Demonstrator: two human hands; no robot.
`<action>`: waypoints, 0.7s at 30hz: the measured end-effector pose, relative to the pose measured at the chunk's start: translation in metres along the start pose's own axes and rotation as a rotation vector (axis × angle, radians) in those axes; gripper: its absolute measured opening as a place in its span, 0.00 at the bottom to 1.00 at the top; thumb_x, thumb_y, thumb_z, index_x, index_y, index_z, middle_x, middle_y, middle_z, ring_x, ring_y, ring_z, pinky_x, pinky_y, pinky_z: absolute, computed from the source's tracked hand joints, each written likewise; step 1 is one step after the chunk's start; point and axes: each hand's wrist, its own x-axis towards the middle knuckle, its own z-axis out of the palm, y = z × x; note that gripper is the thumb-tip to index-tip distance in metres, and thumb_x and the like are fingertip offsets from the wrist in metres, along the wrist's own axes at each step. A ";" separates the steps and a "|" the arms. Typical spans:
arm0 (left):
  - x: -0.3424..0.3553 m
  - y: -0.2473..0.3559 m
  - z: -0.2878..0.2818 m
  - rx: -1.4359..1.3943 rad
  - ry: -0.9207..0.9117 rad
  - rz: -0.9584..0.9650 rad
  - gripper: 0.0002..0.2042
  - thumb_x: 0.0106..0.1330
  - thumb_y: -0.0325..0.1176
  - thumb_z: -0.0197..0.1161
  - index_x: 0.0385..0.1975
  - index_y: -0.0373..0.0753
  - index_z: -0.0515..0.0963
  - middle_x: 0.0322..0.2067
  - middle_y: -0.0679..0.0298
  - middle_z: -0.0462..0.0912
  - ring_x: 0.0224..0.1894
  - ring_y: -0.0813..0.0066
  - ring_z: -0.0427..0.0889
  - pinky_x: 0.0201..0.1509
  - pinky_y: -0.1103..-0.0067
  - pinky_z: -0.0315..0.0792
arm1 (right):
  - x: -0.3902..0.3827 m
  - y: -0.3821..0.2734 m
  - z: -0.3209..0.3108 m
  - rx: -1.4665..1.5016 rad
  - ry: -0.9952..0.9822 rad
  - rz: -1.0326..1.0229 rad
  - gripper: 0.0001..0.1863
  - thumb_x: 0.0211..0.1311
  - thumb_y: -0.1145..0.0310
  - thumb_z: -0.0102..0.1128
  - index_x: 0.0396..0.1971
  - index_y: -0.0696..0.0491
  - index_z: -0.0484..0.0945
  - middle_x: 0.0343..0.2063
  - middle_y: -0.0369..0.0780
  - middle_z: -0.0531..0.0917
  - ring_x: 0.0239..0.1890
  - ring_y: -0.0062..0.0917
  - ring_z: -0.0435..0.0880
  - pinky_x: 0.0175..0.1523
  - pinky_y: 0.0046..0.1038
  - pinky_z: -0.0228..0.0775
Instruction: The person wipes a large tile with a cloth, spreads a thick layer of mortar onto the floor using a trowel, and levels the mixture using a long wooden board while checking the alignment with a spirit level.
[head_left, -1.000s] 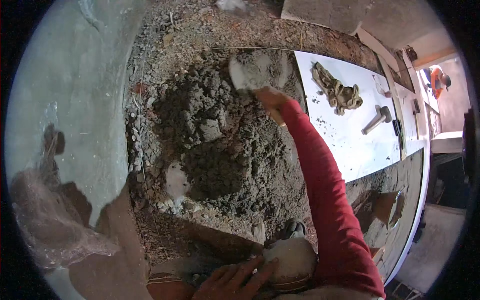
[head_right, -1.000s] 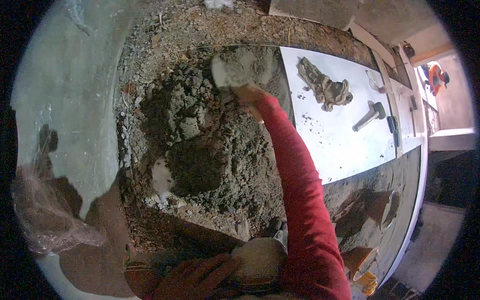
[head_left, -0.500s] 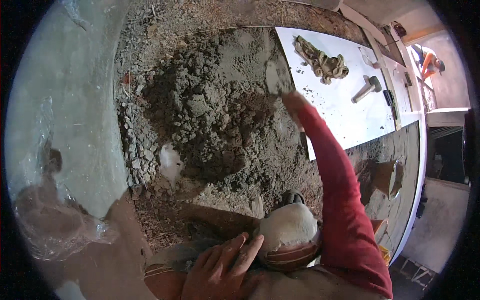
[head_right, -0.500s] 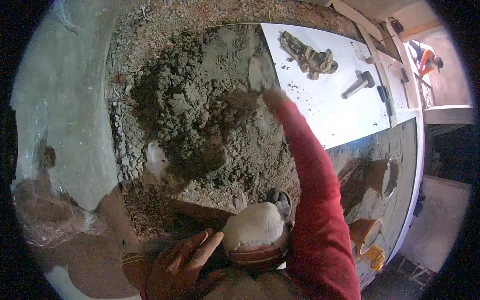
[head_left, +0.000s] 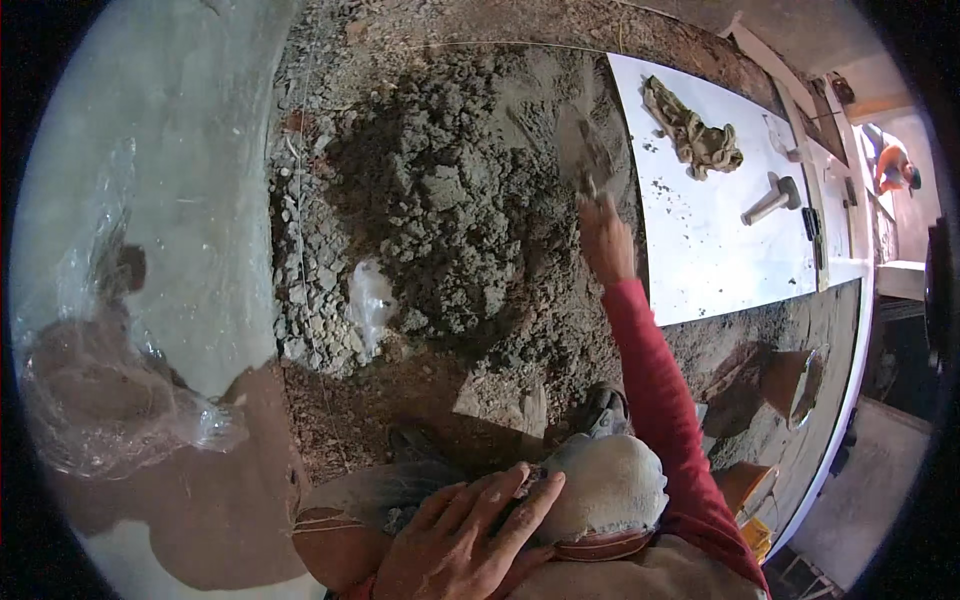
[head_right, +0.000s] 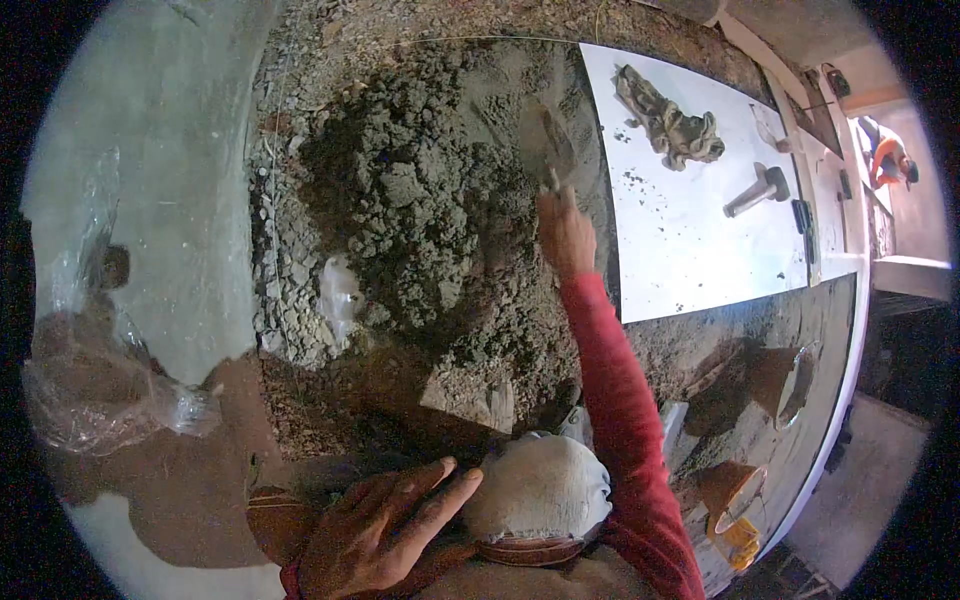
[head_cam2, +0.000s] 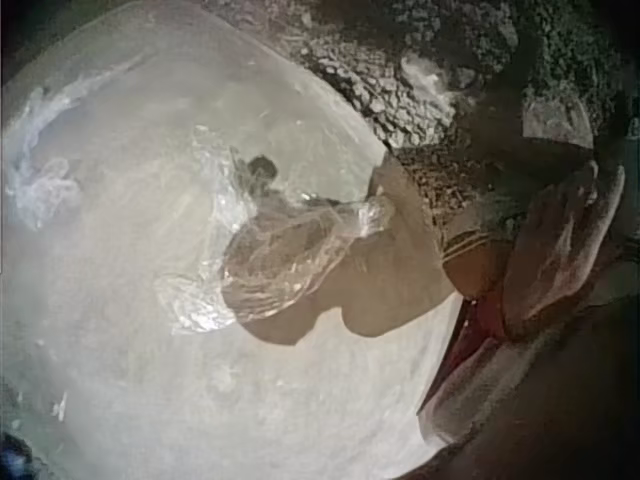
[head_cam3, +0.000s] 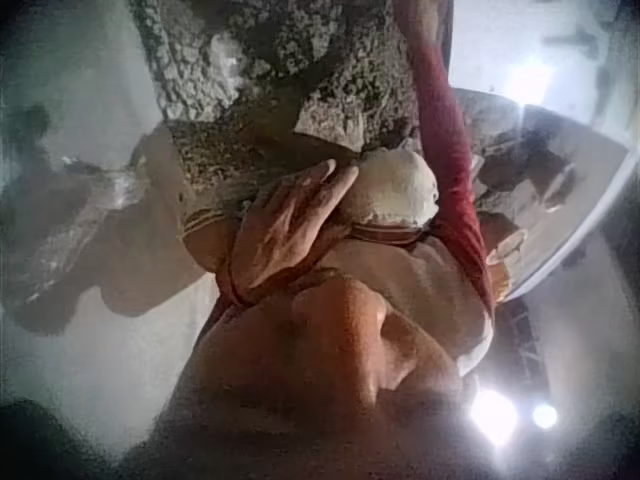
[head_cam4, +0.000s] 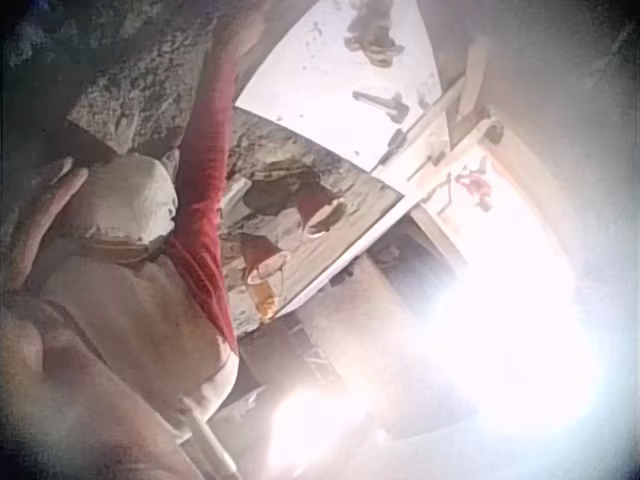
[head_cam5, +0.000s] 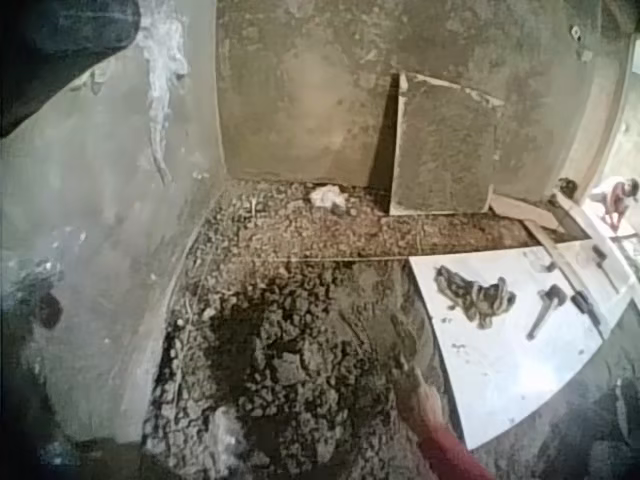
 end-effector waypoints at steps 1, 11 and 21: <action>-0.001 0.001 0.000 0.085 -0.004 0.010 0.27 0.69 0.43 0.56 0.66 0.41 0.66 0.60 0.55 0.71 0.58 0.56 0.74 0.60 0.65 0.69 | 0.016 -0.007 0.004 0.008 -0.042 0.023 0.14 0.70 0.59 0.50 0.36 0.55 0.75 0.37 0.49 0.82 0.30 0.45 0.83 0.30 0.44 0.72; 0.008 -0.002 -0.001 -0.072 -0.036 0.027 0.28 0.70 0.46 0.53 0.67 0.42 0.64 0.62 0.54 0.70 0.57 0.57 0.74 0.60 0.65 0.69 | 0.013 -0.020 -0.028 0.984 -0.710 0.220 0.20 0.73 0.53 0.48 0.43 0.57 0.73 0.18 0.33 0.74 0.17 0.20 0.73 0.21 0.27 0.68; 0.008 -0.012 0.008 -0.017 0.093 0.048 0.24 0.70 0.41 0.55 0.65 0.42 0.67 0.59 0.56 0.74 0.52 0.60 0.79 0.53 0.68 0.75 | 0.103 -0.007 -0.031 0.381 0.134 0.119 0.21 0.69 0.54 0.48 0.47 0.57 0.71 0.24 0.47 0.82 0.21 0.33 0.82 0.25 0.37 0.73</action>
